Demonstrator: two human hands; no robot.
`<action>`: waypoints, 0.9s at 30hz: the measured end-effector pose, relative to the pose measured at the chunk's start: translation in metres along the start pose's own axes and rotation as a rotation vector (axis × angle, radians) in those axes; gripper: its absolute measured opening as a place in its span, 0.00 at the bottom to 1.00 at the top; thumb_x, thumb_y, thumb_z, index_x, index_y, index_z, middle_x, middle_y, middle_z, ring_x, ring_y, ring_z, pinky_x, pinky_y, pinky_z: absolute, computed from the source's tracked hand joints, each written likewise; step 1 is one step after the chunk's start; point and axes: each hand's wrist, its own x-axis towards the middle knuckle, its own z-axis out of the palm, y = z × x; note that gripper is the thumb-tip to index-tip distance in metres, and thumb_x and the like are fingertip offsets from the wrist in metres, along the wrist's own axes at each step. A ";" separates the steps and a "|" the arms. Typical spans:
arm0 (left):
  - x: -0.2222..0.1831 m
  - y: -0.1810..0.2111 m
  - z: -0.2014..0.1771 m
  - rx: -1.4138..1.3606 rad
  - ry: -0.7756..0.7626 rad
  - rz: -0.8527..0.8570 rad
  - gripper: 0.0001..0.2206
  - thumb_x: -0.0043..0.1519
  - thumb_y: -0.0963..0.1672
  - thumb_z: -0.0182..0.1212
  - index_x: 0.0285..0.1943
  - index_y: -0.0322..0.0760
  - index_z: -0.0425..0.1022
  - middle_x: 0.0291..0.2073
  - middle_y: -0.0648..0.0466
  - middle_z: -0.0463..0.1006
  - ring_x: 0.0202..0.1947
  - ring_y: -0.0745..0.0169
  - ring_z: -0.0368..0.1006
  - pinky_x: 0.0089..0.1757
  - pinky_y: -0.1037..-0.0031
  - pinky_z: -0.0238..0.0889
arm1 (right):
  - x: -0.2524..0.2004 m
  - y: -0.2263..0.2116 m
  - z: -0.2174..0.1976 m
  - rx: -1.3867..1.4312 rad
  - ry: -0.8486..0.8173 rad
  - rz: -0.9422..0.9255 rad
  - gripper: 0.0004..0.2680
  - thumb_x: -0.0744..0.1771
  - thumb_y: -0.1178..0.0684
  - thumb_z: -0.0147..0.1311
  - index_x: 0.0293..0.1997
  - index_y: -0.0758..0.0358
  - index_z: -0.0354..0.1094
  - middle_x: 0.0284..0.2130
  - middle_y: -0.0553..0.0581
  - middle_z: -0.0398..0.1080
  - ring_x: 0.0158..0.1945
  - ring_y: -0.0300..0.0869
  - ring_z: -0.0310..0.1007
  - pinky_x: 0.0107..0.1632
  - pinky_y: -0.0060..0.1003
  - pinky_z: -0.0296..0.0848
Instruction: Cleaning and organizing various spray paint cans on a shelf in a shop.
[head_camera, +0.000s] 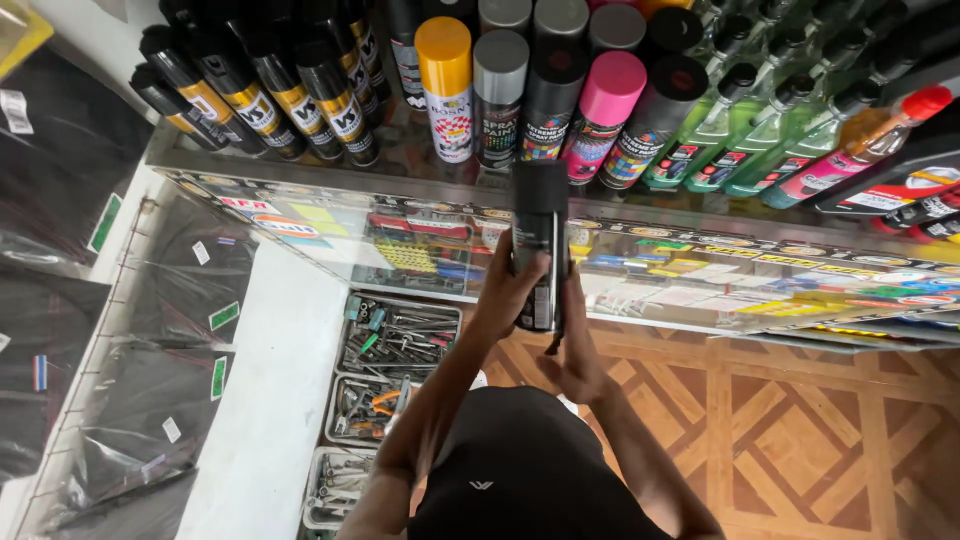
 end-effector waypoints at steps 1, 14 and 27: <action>0.001 0.007 0.000 -0.047 -0.031 -0.035 0.24 0.65 0.49 0.66 0.67 0.38 0.66 0.40 0.51 0.75 0.41 0.65 0.71 0.44 0.68 0.67 | 0.007 -0.003 0.003 0.179 0.039 0.052 0.41 0.62 0.48 0.57 0.80 0.67 0.27 0.78 0.68 0.23 0.79 0.61 0.20 0.76 0.56 0.29; -0.008 0.033 -0.016 -0.001 -0.057 -0.036 0.28 0.64 0.47 0.67 0.72 0.37 0.62 0.50 0.49 0.75 0.50 0.65 0.66 0.51 0.62 0.64 | 0.014 -0.023 0.028 0.024 0.055 0.083 0.38 0.61 0.49 0.57 0.79 0.66 0.35 0.77 0.72 0.28 0.79 0.66 0.27 0.77 0.56 0.37; -0.017 -0.006 -0.020 0.059 -0.111 0.021 0.23 0.73 0.49 0.49 0.75 0.35 0.60 0.57 0.44 0.72 0.57 0.59 0.65 0.57 0.60 0.61 | 0.000 -0.009 0.007 0.012 0.021 0.072 0.39 0.60 0.54 0.60 0.78 0.68 0.36 0.77 0.71 0.30 0.79 0.63 0.26 0.76 0.54 0.32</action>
